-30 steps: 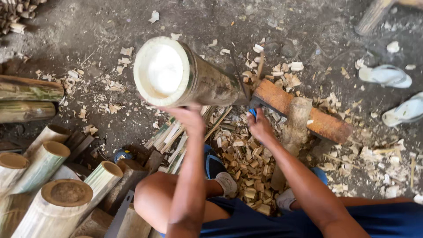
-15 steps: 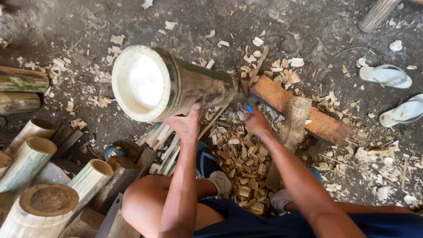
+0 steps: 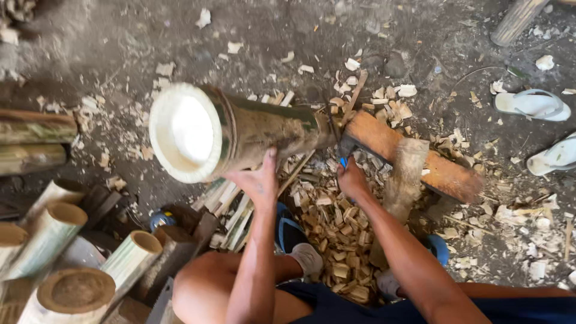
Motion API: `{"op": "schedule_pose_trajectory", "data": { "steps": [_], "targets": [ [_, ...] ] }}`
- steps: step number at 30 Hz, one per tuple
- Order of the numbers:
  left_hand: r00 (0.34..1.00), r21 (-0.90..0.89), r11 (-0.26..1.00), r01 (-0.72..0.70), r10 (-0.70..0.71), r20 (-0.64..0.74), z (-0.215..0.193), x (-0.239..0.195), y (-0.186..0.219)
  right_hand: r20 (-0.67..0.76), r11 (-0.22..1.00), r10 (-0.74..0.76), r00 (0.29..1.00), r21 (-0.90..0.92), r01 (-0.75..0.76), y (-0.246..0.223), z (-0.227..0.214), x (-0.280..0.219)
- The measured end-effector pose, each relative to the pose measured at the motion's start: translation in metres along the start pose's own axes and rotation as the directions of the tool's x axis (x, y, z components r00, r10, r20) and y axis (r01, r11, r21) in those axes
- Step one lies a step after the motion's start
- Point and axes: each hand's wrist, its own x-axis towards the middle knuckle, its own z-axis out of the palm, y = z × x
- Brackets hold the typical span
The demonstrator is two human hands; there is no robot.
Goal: The person splits bamboo staves using a knife and a wooden mallet. They position the knife against a bamboo piece and strike the knife with the mallet to split the material into thin strips.
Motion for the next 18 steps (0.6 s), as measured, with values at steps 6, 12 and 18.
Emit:
{"op": "schedule_pose_trajectory", "data": {
  "steps": [6, 12, 18],
  "targets": [
    [0.995, -0.077, 0.994, 0.074, -0.078, -0.062, 0.008, -0.014, 0.023, -0.018, 0.903, -0.429, 0.903, -0.023, 0.429, -0.019, 0.029, -0.029],
    [0.989, -0.028, 0.995, 0.100, -0.103, -0.107, -0.006, 0.000, 0.011, 0.051, 0.994, 0.104, 0.993, -0.032, -0.102, 0.004, 0.012, 0.004],
    [0.965, 0.137, 0.959, 0.249, -0.234, -0.118, -0.004, -0.008, -0.019, -0.098, 0.909, -0.363, 0.927, -0.256, 0.329, 0.054, 0.030, -0.002]
  ]
}}
